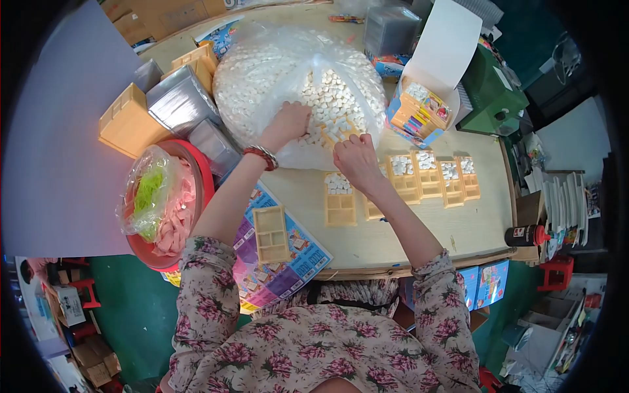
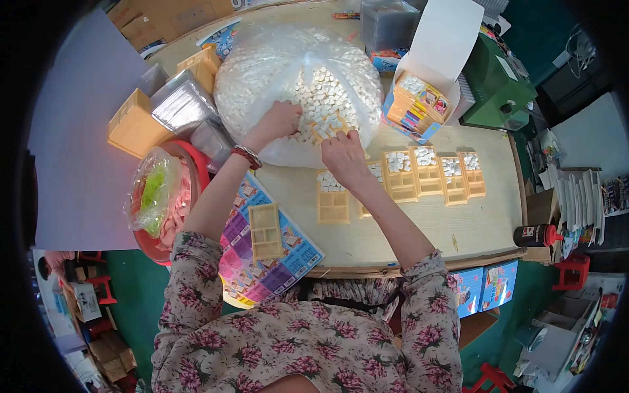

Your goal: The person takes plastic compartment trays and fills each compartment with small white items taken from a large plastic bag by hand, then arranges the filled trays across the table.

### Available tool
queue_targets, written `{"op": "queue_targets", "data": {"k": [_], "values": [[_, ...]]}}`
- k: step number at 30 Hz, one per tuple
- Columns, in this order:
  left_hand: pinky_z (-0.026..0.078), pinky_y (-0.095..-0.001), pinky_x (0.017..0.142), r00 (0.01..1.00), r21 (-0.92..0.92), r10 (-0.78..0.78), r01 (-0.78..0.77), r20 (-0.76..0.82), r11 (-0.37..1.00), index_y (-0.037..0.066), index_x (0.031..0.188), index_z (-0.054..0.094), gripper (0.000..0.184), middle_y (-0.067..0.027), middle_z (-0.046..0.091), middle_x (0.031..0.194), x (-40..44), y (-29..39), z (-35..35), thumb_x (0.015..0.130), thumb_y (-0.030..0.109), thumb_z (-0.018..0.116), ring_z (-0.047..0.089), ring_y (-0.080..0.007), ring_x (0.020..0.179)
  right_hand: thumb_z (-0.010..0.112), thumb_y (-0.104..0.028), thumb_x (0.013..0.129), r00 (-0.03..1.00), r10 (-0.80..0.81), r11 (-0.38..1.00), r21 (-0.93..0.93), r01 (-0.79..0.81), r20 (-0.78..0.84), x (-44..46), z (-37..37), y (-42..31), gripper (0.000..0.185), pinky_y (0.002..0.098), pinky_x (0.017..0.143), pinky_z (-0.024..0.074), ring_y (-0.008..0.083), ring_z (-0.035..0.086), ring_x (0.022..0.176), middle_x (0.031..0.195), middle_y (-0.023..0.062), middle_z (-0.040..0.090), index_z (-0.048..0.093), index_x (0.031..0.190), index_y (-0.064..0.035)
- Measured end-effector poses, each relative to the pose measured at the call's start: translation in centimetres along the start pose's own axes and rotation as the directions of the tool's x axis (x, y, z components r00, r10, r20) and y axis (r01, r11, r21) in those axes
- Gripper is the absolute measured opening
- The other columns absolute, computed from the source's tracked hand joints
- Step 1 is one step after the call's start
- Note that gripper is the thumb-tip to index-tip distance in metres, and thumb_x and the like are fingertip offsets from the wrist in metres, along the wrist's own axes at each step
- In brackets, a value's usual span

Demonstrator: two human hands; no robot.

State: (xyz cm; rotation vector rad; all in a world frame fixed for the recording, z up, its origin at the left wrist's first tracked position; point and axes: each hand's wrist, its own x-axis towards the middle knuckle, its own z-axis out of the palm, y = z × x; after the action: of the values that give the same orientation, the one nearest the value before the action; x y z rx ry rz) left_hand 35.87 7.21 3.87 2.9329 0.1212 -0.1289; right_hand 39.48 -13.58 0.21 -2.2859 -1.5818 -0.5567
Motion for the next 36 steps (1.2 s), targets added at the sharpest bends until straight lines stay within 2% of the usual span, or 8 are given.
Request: {"op": "queue_targets", "data": {"k": [5, 9, 11, 15, 17, 23, 28, 36], "values": [[0.046, -0.0408, 0.076, 0.941, -0.395, -0.069, -0.072, -0.331, 0.916, 0.004, 0.082, 0.061, 0.018, -0.0157, 0.059, 0.086, 1.2, -0.4, 2.7, 0.065, 0.010, 0.064, 0.056, -0.0330, 0.087, 0.060, -0.012, 0.075, 0.996, -0.005, 1.000, -0.008, 0.005, 0.085, 0.5, -0.6, -0.3, 0.010, 0.0350, 0.077, 0.0357, 0.0202, 0.053, 0.073, 0.063, 0.0058, 0.056, 0.057, 0.067, -0.0079], [0.048, -0.0366, 0.073, 0.948, -0.418, 0.033, -0.170, -0.316, 0.892, 0.003, 0.085, 0.062, 0.020, -0.0152, 0.060, 0.084, 1.4, 1.3, 0.7, 0.066, 0.008, 0.063, 0.059, -0.0296, 0.081, 0.060, -0.012, 0.075, 0.996, -0.030, 0.999, -0.023, 0.032, 0.087, 0.7, -0.8, -0.4, 0.011, 0.0352, 0.077, 0.0355, 0.0203, 0.053, 0.073, 0.062, 0.0061, 0.056, 0.057, 0.066, -0.0079], [0.049, -0.0328, 0.069, 0.995, -0.574, 0.047, -0.091, -0.092, 0.814, 0.003, 0.093, 0.063, 0.027, -0.0139, 0.062, 0.086, 1.4, 2.6, -0.3, 0.067, 0.008, 0.062, 0.062, -0.0243, 0.078, 0.060, -0.012, 0.075, 0.997, -0.034, 0.999, -0.033, 0.036, 0.063, 0.9, -0.8, -0.7, 0.011, 0.0351, 0.077, 0.0355, 0.0203, 0.053, 0.072, 0.061, 0.0062, 0.056, 0.057, 0.066, -0.0079], [0.050, -0.0298, 0.064, 0.990, -0.619, 0.090, -0.139, -0.110, 0.773, 0.003, 0.099, 0.064, 0.032, -0.0123, 0.064, 0.086, 1.4, 2.8, 0.2, 0.068, 0.010, 0.062, 0.063, -0.0185, 0.073, 0.061, -0.012, 0.074, 1.000, -0.008, 1.000, -0.028, 0.009, 0.025, 0.7, -0.5, -0.9, 0.010, 0.0353, 0.076, 0.0356, 0.0205, 0.052, 0.072, 0.062, 0.0061, 0.056, 0.057, 0.066, -0.0076], [0.049, -0.0273, 0.061, 0.992, -0.778, -0.010, -0.090, -0.123, 0.622, 0.004, 0.101, 0.064, 0.028, -0.0102, 0.064, 0.082, 0.7, 2.5, -0.4, 0.073, 0.009, 0.060, 0.062, -0.0152, 0.069, 0.061, -0.011, 0.074, 1.000, -0.011, 1.000, -0.021, 0.011, 0.012, 0.3, -0.6, -0.8, 0.009, 0.0355, 0.076, 0.0358, 0.0205, 0.052, 0.071, 0.062, 0.0060, 0.055, 0.057, 0.067, -0.0075], [0.048, -0.0236, 0.059, 0.935, -0.793, -0.273, -0.015, -0.226, 0.609, 0.003, 0.099, 0.064, 0.021, -0.0063, 0.062, 0.074, -2.5, 0.1, -2.9, 0.082, 0.006, 0.052, 0.060, -0.0104, 0.065, 0.057, -0.006, 0.069, 0.997, -0.069, 0.997, -0.044, 0.067, -0.032, -1.1, -1.8, -0.9, 0.003, 0.0353, 0.076, 0.0358, 0.0205, 0.052, 0.073, 0.065, 0.0055, 0.053, 0.054, 0.068, -0.0079], [0.046, -0.0217, 0.060, 0.889, -0.811, -0.341, -0.056, -0.305, 0.582, 0.002, 0.098, 0.064, 0.018, -0.0034, 0.062, 0.075, -8.4, 0.7, -3.7, 0.085, 0.010, 0.057, 0.057, -0.0090, 0.064, 0.064, -0.011, 0.072, 0.993, -0.061, 0.998, 0.016, 0.063, -0.102, -2.5, -3.5, -2.3, 0.010, 0.0366, 0.076, 0.0365, 0.0194, 0.050, 0.072, 0.065, 0.0037, 0.052, 0.054, 0.070, -0.0091], [0.044, -0.0199, 0.062, 0.822, -0.862, -0.500, 0.023, -0.272, 0.507, 0.003, 0.101, 0.064, 0.018, 0.0010, 0.061, 0.077, -16.2, 0.2, -0.8, 0.086, 0.011, 0.059, 0.054, -0.0056, 0.067, 0.066, -0.012, 0.069, 0.991, -0.130, 0.975, 0.187, 0.123, 0.027, -7.9, -4.7, -9.3, 0.012, 0.0372, 0.076, 0.0365, 0.0193, 0.050, 0.072, 0.066, 0.0026, 0.051, 0.054, 0.070, -0.0095]]}}
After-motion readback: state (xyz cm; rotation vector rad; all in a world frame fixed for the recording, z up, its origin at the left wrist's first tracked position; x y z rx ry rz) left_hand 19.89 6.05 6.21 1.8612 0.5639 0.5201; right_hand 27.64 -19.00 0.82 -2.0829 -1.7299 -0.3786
